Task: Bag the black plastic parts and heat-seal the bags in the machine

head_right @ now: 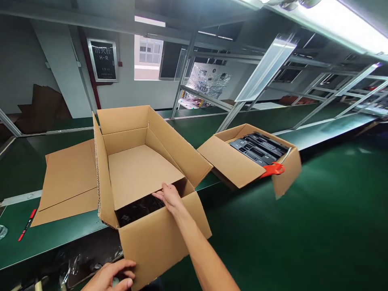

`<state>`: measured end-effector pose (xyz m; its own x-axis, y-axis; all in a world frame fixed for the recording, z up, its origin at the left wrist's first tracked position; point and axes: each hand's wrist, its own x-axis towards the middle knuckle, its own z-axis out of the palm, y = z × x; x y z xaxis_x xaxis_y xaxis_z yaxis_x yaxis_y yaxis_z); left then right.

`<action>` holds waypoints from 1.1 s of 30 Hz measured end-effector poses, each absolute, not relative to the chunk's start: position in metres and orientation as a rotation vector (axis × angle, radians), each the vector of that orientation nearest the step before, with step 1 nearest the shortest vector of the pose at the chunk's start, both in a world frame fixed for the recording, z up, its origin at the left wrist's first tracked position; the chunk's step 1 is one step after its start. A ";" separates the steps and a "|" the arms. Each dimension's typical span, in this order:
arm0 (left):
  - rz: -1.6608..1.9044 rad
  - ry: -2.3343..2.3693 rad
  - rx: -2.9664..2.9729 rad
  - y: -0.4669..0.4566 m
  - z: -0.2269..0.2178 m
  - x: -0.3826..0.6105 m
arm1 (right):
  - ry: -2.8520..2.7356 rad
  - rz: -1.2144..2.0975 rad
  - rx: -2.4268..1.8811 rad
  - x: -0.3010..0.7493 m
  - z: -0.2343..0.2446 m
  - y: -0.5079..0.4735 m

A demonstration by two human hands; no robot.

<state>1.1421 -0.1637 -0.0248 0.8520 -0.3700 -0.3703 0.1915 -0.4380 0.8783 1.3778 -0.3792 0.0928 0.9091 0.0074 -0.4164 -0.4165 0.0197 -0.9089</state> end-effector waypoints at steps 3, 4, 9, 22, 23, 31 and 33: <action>-0.666 -0.221 1.906 -0.162 -0.028 1.147 | 0.304 0.427 -1.710 1.374 0.106 -0.387; -0.671 -0.236 1.903 -0.161 -0.028 1.148 | 0.286 0.458 -1.794 1.373 0.111 -0.391; -0.647 -0.227 1.902 -0.160 -0.026 1.147 | 0.170 0.388 -2.277 1.363 0.135 -0.409; -0.663 -0.066 1.935 -0.168 0.017 1.146 | -0.357 0.012 -2.793 1.339 0.098 -0.374; -0.664 -0.044 1.938 -0.168 0.018 1.146 | -0.353 0.013 -2.802 1.340 0.096 -0.373; -0.647 -0.007 1.936 -0.170 0.027 1.145 | -0.301 0.049 -2.931 1.340 0.094 -0.371; -0.654 0.010 1.939 -0.170 0.030 1.144 | -0.287 0.092 -2.935 1.340 0.095 -0.370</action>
